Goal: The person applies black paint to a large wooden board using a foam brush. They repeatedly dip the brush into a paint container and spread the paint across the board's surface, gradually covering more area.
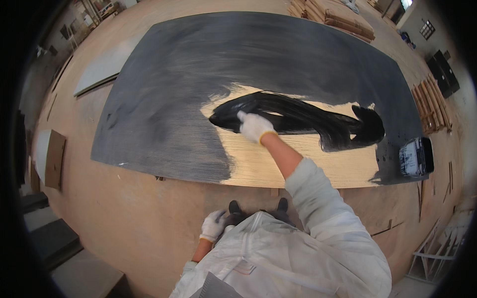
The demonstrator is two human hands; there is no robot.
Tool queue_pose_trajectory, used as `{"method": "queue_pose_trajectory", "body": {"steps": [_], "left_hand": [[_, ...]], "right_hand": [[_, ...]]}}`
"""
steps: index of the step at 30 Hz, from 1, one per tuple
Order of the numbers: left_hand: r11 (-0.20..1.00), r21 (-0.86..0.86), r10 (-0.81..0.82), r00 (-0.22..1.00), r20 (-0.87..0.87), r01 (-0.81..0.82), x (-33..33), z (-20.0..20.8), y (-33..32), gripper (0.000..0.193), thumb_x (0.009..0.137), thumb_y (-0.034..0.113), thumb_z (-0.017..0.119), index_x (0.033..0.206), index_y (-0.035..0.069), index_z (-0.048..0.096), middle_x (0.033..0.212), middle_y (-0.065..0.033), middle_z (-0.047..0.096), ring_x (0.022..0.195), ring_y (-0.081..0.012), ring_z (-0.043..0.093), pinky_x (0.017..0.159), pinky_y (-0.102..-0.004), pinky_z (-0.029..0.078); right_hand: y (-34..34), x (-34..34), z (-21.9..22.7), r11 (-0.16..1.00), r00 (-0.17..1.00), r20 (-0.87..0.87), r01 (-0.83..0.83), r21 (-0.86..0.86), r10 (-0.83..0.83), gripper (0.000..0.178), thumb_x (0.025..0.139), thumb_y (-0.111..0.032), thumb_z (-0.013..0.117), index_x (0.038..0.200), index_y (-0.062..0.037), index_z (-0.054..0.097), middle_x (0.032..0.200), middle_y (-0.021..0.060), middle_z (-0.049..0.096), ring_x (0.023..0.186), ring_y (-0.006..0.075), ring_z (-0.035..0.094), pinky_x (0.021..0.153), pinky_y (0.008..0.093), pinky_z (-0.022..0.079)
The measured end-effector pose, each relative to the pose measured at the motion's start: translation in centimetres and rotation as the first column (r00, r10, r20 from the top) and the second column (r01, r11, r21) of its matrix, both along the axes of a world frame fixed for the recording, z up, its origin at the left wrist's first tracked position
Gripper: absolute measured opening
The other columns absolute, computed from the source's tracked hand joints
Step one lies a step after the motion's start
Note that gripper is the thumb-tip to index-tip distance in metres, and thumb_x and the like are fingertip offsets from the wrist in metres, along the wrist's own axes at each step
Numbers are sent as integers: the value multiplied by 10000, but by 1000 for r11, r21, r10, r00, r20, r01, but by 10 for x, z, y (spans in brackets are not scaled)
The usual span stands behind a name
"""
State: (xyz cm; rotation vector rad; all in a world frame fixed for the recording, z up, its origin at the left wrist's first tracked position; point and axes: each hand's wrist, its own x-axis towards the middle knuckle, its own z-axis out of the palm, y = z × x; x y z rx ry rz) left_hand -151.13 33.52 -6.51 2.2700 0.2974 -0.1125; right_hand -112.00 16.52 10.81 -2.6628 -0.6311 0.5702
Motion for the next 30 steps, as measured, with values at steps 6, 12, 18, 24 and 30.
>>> {"method": "queue_pose_trajectory", "body": {"steps": [6, 12, 18, 24, 30], "left_hand": [[713, 348, 652, 395, -647, -608, -224, -130, 91, 346, 903, 195, 655, 1171, 41, 811, 1161, -220, 788, 1105, -389, 760, 949, -455, 589], [743, 279, 566, 348, -747, -608, -287, -116, 62, 306, 906, 216, 649, 1073, 47, 842, 1061, -225, 805, 1010, -390, 784, 874, -462, 605], [918, 119, 356, 658, -663, -378, -200, -153, 77, 437, 937, 386, 606, 1096, 25, 795, 1055, -310, 734, 1068, -480, 728, 924, -531, 584], [669, -334, 575, 747, -334, -664, -100, -145, 113, 276, 1006, 189, 687, 1176, 0, 795, 1110, -149, 813, 1012, -212, 760, 925, -353, 583], [743, -230, 489, 745, -454, -628, -131, -167, 102, 287, 993, 194, 666, 1140, -8, 807, 1002, -121, 816, 933, -199, 759, 858, -339, 586]], "right_hand": [[-59, -99, 19, 984, 997, -61, 31, -178, -43, 594, 977, -281, 531, 1569, -244, 532, 1350, 239, 702, 1241, 414, 677, 1056, 499, 529], [-128, -37, 30, 911, 991, 56, 134, -389, -122, 651, 959, -236, 571, 1604, -244, 487, 1320, 200, 725, 1249, 365, 681, 1037, 491, 542], [-6, 51, 13, 958, 992, 116, 72, -276, -41, 618, 985, -195, 518, 1603, -198, 484, 1390, 202, 696, 1268, 395, 678, 1059, 511, 541], [-15, -27, 9, 974, 992, 118, -26, -223, 54, 553, 978, -144, 472, 1526, -151, 539, 1252, 223, 741, 1138, 408, 725, 941, 531, 577], [-174, -163, 31, 923, 989, -15, 131, -363, -146, 636, 990, -238, 505, 1621, -312, 466, 1128, 207, 779, 1030, 387, 758, 948, 502, 569]]}}
